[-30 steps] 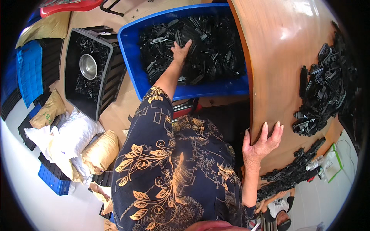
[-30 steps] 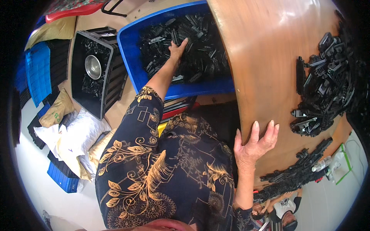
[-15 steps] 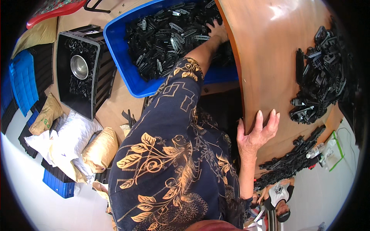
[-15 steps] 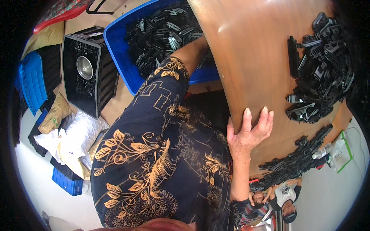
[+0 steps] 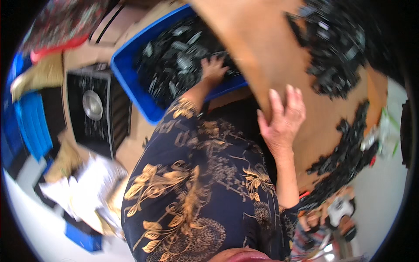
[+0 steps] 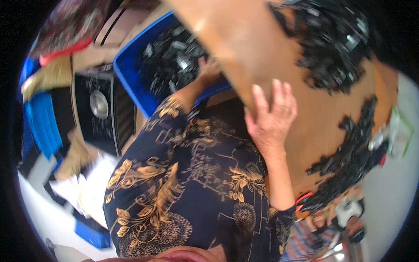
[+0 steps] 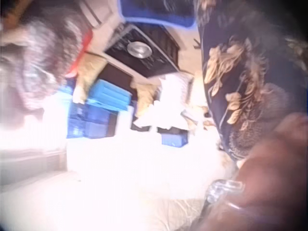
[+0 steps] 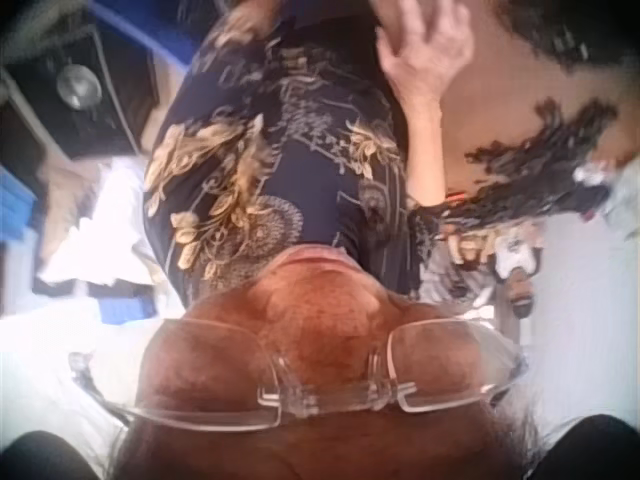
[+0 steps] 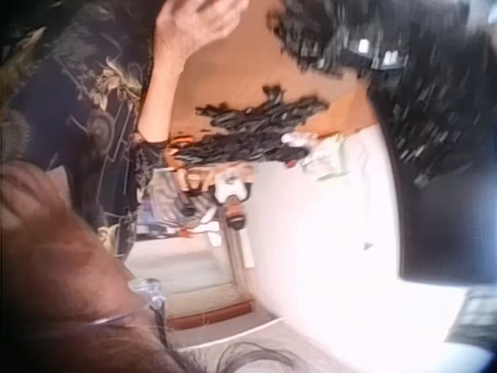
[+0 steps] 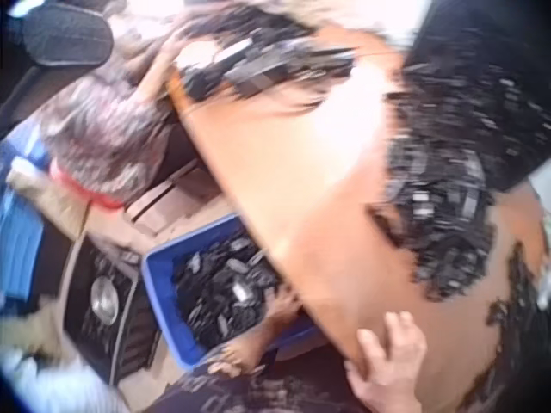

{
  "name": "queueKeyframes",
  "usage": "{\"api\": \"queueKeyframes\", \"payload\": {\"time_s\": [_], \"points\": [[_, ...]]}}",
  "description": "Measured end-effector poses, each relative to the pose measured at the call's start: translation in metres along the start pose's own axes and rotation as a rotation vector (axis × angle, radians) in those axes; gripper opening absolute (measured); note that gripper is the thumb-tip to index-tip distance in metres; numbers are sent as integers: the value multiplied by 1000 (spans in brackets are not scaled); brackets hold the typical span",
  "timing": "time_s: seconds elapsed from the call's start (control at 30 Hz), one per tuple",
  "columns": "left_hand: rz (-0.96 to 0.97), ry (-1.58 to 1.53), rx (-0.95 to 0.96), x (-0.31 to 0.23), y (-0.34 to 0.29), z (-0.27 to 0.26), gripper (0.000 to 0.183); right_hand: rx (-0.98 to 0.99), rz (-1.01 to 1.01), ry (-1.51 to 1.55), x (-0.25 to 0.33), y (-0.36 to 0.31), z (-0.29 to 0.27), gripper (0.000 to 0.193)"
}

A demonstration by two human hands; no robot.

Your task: The person assembles black plastic components by hand at a workstation.

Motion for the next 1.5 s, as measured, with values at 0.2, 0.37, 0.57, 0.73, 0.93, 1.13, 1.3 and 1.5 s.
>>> {"api": "queueKeyframes", "payload": {"time_s": [0.2, 0.37, 0.57, 0.73, 0.93, 1.13, 1.3, 1.5], "points": [[-265, -3, 163, 56, -67, -10, 63, -41, 2, 112, -9, -10, 25, 63], [-322, -298, -364, 118, -101, -44, 62, -109, -15, 241, -5, -16, 22, 57], [-88, -452, -1006, 66, -81, -249, 30, -242, -30, 398, -10, -18, 24, 53], [444, -418, -943, -100, -38, -353, 25, -343, -32, 532, -24, -17, 35, 42], [1002, -205, -475, -258, 55, -350, 35, -415, -49, 447, -25, -11, 46, 37], [690, 289, -573, -313, 144, -313, 47, -145, -27, 364, -17, -5, 30, 31], [753, 142, -491, -302, 151, -297, 32, -36, -22, 325, -12, -9, 21, 23], [780, 222, -461, -295, 120, -291, 44, -336, -25, 545, -8, -13, 46, 20]]}}
Point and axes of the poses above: each hand's wrist, its own y-axis towards the middle knuckle, its own z-axis out of the palm, x = y × z, the point moved 2 cm from there along y, towards the middle knuckle
